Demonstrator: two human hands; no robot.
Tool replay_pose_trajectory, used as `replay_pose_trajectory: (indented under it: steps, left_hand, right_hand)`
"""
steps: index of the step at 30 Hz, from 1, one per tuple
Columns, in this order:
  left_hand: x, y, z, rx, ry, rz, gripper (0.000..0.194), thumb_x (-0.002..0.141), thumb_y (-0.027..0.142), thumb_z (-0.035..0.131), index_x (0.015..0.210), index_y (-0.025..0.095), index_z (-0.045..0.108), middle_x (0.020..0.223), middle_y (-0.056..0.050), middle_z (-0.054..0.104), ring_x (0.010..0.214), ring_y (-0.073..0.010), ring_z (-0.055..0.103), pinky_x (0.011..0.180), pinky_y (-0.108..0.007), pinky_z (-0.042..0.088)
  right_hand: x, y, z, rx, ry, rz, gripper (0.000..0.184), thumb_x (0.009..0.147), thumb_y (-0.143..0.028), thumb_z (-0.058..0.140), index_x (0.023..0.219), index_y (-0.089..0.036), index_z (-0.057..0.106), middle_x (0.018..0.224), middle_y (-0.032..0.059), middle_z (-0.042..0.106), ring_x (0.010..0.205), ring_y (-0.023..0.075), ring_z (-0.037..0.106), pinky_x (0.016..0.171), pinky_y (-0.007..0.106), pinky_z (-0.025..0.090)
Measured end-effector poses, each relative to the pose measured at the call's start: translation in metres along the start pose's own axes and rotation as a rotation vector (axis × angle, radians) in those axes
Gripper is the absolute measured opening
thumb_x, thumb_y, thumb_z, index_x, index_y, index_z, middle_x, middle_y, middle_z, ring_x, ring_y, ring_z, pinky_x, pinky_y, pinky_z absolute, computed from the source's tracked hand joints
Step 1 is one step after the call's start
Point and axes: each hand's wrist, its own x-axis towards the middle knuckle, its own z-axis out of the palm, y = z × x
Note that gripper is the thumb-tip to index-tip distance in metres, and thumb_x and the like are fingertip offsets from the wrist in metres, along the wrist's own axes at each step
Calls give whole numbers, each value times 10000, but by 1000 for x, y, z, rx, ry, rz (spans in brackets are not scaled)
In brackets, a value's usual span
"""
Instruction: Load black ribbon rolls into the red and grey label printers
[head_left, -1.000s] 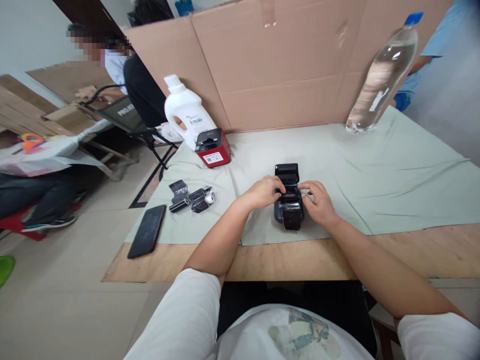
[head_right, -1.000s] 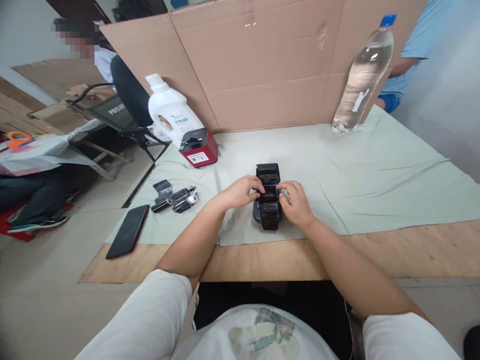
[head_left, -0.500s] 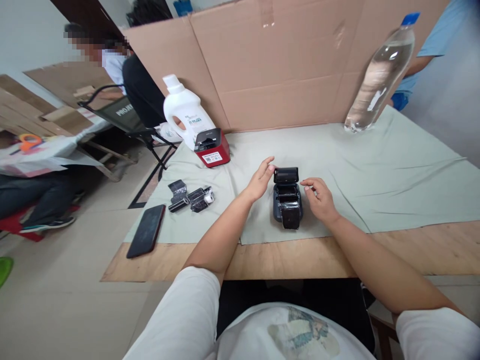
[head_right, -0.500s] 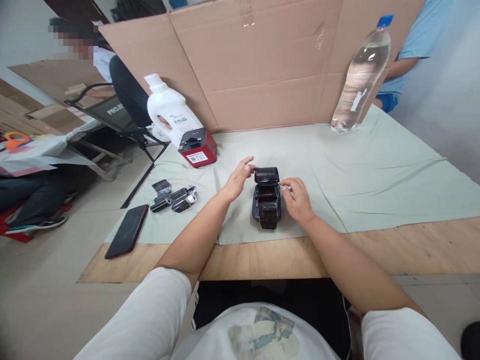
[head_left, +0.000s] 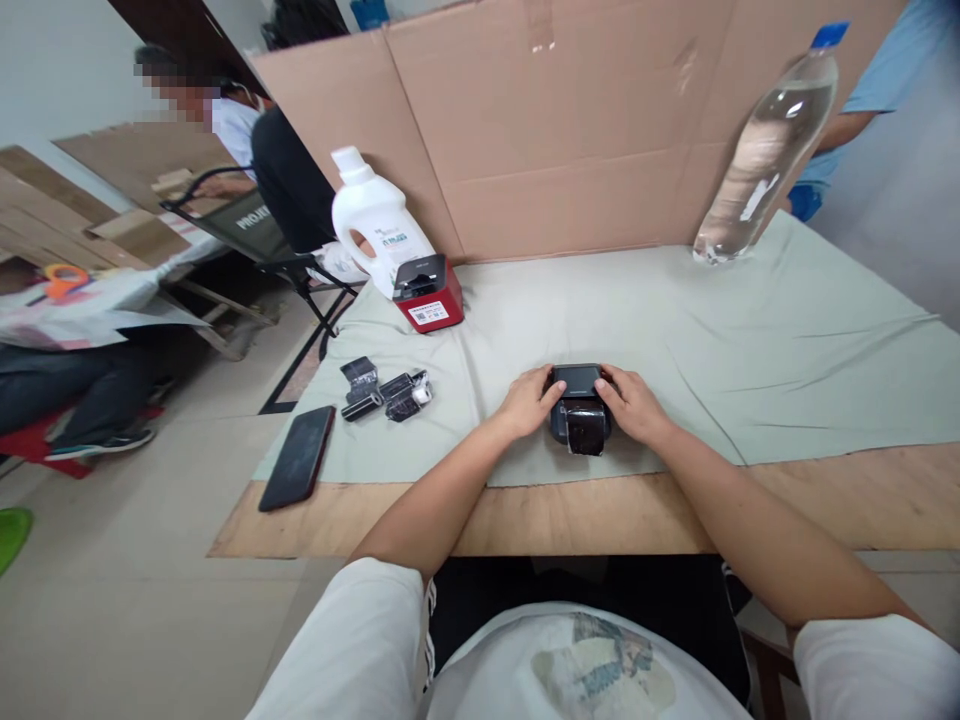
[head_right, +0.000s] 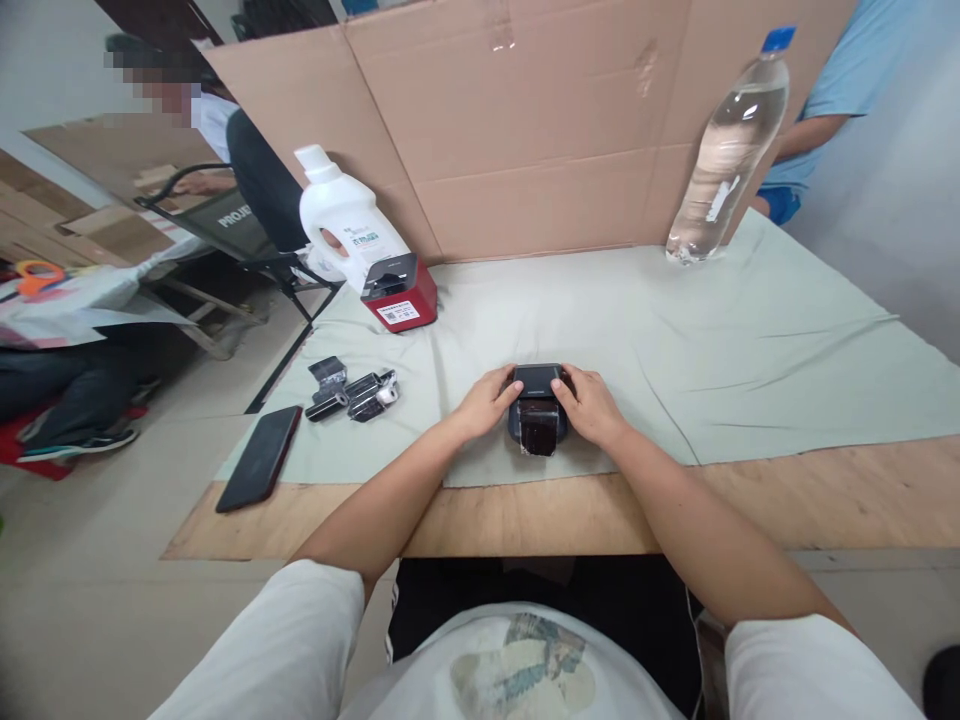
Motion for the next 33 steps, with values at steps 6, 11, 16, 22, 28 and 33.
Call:
replay_pose_trajectory:
  steps: [6, 11, 16, 22, 28, 33]
  left_hand:
    - [-8, -5, 9, -530, 40, 49, 629, 815, 508, 623, 1315, 175, 439, 1373, -169, 507, 1167, -256, 565, 982, -408, 467]
    - [-5, -9, 12, -795, -48, -55, 704, 689, 470, 768, 1256, 224, 431, 1321, -131, 487, 990, -194, 614, 894, -375, 497]
    - [-6, -3, 7, -841, -51, -46, 734, 603, 438, 834, 1198, 237, 454, 1266, -90, 482, 952, -166, 586, 879, -337, 474]
    - [-10, 5, 3, -902, -16, -21, 663, 571, 307, 854, 1129, 240, 504, 1195, -43, 496, 887, -138, 548, 823, -292, 449]
    - [-5, -1, 11, -1130, 31, -178, 669, 508, 221, 839, 1116, 231, 561, 1156, -36, 540, 923, -166, 567, 814, -306, 462]
    - [0, -3, 11, -1293, 162, -248, 623, 537, 245, 821, 1110, 190, 583, 1128, -49, 588, 919, -178, 587, 769, -308, 493]
  right_hand:
    - [-2, -10, -6, 356, -87, 105, 616, 821, -578, 601, 1318, -228, 502, 1273, 136, 567, 898, 209, 651, 812, 427, 569]
    - [-2, -13, -7, 492, -220, 173, 742, 735, -536, 713, 1357, -233, 444, 1308, 140, 540, 967, 225, 645, 876, 453, 545]
    - [-2, -20, -8, 596, -218, 243, 757, 667, -486, 781, 1315, -261, 460, 1332, 121, 524, 953, 205, 626, 881, 434, 534]
    - [-7, -31, -9, 668, -171, 278, 719, 614, -434, 823, 1249, -320, 505, 1227, 48, 573, 893, 186, 600, 818, 392, 535]
    - [-5, -29, -4, 668, -140, 313, 711, 689, -543, 751, 1298, -303, 473, 1337, 90, 524, 1039, 223, 598, 922, 428, 505]
    - [-3, -30, -8, 776, -176, 406, 608, 795, -557, 646, 1314, -308, 449, 1268, 83, 582, 1013, 210, 631, 874, 410, 544]
